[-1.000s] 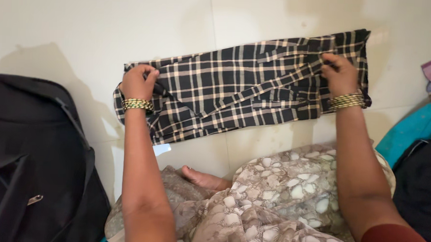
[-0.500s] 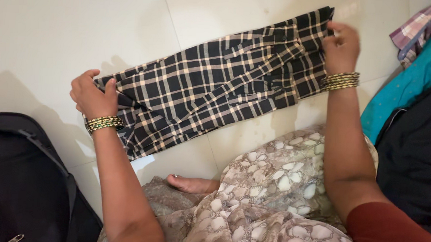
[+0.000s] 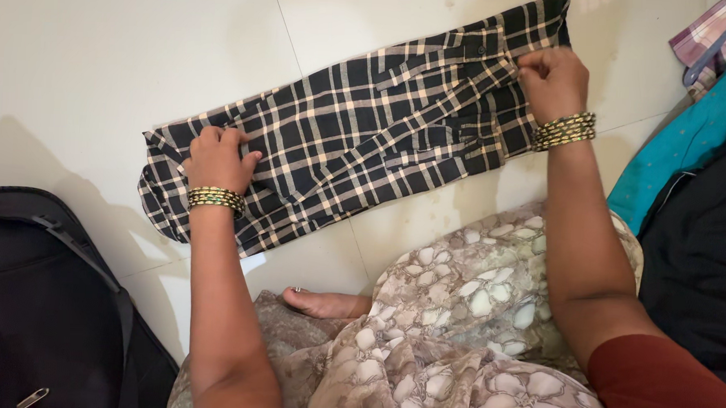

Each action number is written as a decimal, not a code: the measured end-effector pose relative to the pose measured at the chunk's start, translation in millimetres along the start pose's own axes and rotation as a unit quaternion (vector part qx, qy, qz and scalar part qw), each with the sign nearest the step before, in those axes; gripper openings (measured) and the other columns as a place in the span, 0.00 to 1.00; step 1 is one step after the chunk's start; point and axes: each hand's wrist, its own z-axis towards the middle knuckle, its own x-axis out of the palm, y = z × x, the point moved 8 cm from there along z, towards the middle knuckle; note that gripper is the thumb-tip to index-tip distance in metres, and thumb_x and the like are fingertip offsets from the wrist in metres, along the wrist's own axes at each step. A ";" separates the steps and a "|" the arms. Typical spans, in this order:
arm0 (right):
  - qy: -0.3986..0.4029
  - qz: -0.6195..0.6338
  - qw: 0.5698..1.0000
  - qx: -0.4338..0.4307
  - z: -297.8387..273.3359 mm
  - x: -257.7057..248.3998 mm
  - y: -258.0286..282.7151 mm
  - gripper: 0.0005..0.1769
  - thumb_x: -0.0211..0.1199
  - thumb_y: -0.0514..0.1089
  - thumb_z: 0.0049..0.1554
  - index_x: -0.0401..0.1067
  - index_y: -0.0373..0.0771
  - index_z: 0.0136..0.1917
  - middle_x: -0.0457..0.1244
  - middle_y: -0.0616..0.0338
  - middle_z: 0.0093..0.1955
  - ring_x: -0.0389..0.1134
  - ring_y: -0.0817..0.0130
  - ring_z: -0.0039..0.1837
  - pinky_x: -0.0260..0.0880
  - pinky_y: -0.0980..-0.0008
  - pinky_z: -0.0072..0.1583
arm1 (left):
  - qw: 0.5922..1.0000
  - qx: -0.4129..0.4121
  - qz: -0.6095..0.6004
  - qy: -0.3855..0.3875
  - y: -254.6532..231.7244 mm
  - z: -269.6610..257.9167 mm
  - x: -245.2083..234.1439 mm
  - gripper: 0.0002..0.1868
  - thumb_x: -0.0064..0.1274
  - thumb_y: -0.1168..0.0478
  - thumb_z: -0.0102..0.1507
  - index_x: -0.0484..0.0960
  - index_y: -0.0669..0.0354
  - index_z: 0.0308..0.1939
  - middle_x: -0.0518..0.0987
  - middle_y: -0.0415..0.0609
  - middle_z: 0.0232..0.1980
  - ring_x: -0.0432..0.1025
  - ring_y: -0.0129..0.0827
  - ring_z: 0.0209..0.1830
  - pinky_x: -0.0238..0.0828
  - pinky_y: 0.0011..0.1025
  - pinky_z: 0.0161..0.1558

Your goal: The person folds a plaid shirt by bringing in the sleeves and folding the main body into a square while sitting on the floor.

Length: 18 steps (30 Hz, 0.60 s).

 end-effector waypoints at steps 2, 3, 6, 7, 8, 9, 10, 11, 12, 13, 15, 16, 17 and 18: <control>0.090 -0.040 0.994 0.050 -4.9 6.0 -2.9 0.07 0.70 0.44 0.59 0.81 0.41 0.50 0.70 0.51 0.50 0.70 0.61 0.48 0.71 0.62 0.53 | 1.000 -0.007 0.015 0.012 0.4 0.2 -1.5 0.20 0.66 0.47 0.58 0.85 0.46 0.50 0.74 0.49 0.59 0.66 0.47 0.61 0.66 0.54 0.56; 0.180 -0.080 0.976 0.095 -10.6 15.7 -6.5 0.10 0.69 0.51 0.60 0.81 0.43 0.48 0.72 0.52 0.49 0.72 0.58 0.47 0.71 0.58 0.54 | 1.000 -0.008 0.016 0.011 -2.2 -0.5 -3.9 0.20 0.66 0.47 0.58 0.85 0.46 0.50 0.74 0.49 0.59 0.66 0.47 0.61 0.66 0.54 0.56; 0.279 -0.182 0.936 0.118 -21.2 33.1 5.6 0.23 0.76 0.64 0.48 0.82 0.45 0.46 0.72 0.52 0.49 0.71 0.54 0.52 0.70 0.53 0.56 | 0.999 0.034 0.002 -0.006 -25.2 -2.5 -12.9 0.22 0.67 0.47 0.55 0.85 0.47 0.50 0.75 0.50 0.57 0.66 0.48 0.61 0.66 0.54 0.54; 0.280 -0.182 0.935 0.118 -22.5 35.4 10.2 0.23 0.76 0.64 0.48 0.82 0.45 0.46 0.72 0.52 0.49 0.71 0.54 0.52 0.70 0.53 0.56 | 0.998 0.065 -0.014 -0.008 -34.7 -5.4 -15.6 0.20 0.68 0.48 0.56 0.85 0.48 0.49 0.75 0.51 0.56 0.67 0.48 0.60 0.68 0.51 0.54; 0.302 -0.205 0.921 0.135 -26.1 39.4 9.8 0.26 0.75 0.66 0.47 0.82 0.45 0.47 0.72 0.51 0.49 0.72 0.54 0.53 0.71 0.52 0.57 | 0.995 0.095 -0.030 -0.010 -44.4 -8.5 -17.7 0.19 0.69 0.49 0.56 0.85 0.50 0.47 0.75 0.51 0.54 0.69 0.48 0.58 0.70 0.48 0.54; 0.324 -0.227 0.906 0.151 -28.7 42.6 8.4 0.28 0.75 0.68 0.47 0.81 0.44 0.47 0.72 0.50 0.49 0.73 0.54 0.53 0.72 0.52 0.57 | 0.995 0.094 -0.029 -0.010 -50.2 -9.8 -18.2 0.19 0.69 0.49 0.56 0.85 0.50 0.47 0.75 0.51 0.54 0.69 0.48 0.58 0.70 0.48 0.54; 0.325 -0.227 0.906 0.150 -28.8 44.2 10.0 0.28 0.75 0.68 0.47 0.81 0.44 0.47 0.72 0.50 0.49 0.73 0.54 0.53 0.72 0.52 0.57 | 0.994 0.099 -0.024 0.023 -58.1 -11.0 -12.6 0.19 0.69 0.49 0.56 0.84 0.51 0.44 0.76 0.50 0.53 0.70 0.46 0.57 0.71 0.45 0.54; 0.333 -0.241 0.898 0.153 -29.1 46.3 9.9 0.29 0.76 0.68 0.46 0.81 0.44 0.47 0.72 0.51 0.49 0.73 0.54 0.54 0.72 0.52 0.57 | 0.993 0.105 -0.018 0.055 -64.9 -12.8 -7.3 0.18 0.70 0.49 0.55 0.84 0.52 0.42 0.76 0.49 0.51 0.71 0.44 0.56 0.72 0.43 0.54; 0.342 -0.255 0.891 0.156 -30.2 48.5 9.3 0.29 0.77 0.68 0.45 0.81 0.45 0.48 0.72 0.52 0.50 0.73 0.54 0.55 0.72 0.52 0.57 | 0.993 0.103 -0.018 0.055 -69.8 -15.0 -7.2 0.18 0.70 0.49 0.55 0.84 0.52 0.42 0.76 0.49 0.51 0.71 0.44 0.56 0.72 0.43 0.54; 0.342 -0.255 0.891 0.155 -31.6 49.9 9.1 0.29 0.77 0.68 0.45 0.81 0.45 0.48 0.72 0.52 0.50 0.73 0.54 0.55 0.72 0.52 0.57 | 0.990 0.118 -0.018 0.075 -77.7 -17.9 -3.7 0.19 0.71 0.50 0.54 0.83 0.52 0.42 0.76 0.49 0.50 0.72 0.44 0.54 0.72 0.42 0.54; 0.288 -0.243 0.914 0.151 -29.1 45.0 10.9 0.26 0.79 0.63 0.44 0.80 0.45 0.48 0.72 0.53 0.51 0.72 0.55 0.55 0.71 0.52 0.56 | 0.987 0.132 -0.017 0.094 -89.6 -23.0 -3.0 0.19 0.72 0.51 0.53 0.83 0.53 0.41 0.76 0.49 0.49 0.72 0.44 0.53 0.72 0.41 0.54; 0.287 -0.242 0.914 0.150 -30.2 45.8 11.0 0.26 0.79 0.63 0.44 0.80 0.45 0.48 0.72 0.53 0.51 0.72 0.55 0.55 0.71 0.52 0.56 | 0.986 0.131 -0.001 0.101 -93.7 -25.7 -4.1 0.22 0.73 0.51 0.50 0.82 0.53 0.43 0.76 0.50 0.49 0.71 0.45 0.54 0.72 0.42 0.52; 0.276 -0.229 0.924 0.133 -29.7 46.4 14.8 0.25 0.80 0.61 0.44 0.79 0.44 0.47 0.72 0.53 0.50 0.72 0.55 0.53 0.71 0.53 0.55 | 0.985 0.130 0.014 0.108 -98.7 -27.9 -4.7 0.25 0.74 0.51 0.47 0.82 0.53 0.44 0.75 0.51 0.50 0.70 0.46 0.55 0.72 0.44 0.51; 0.264 -0.216 0.933 0.115 -28.9 46.2 18.7 0.24 0.80 0.59 0.43 0.79 0.44 0.45 0.71 0.54 0.48 0.72 0.55 0.52 0.71 0.53 0.53 | 0.985 0.131 0.014 0.108 -105.2 -29.0 -5.8 0.25 0.74 0.51 0.47 0.82 0.53 0.44 0.75 0.51 0.50 0.70 0.46 0.55 0.72 0.44 0.51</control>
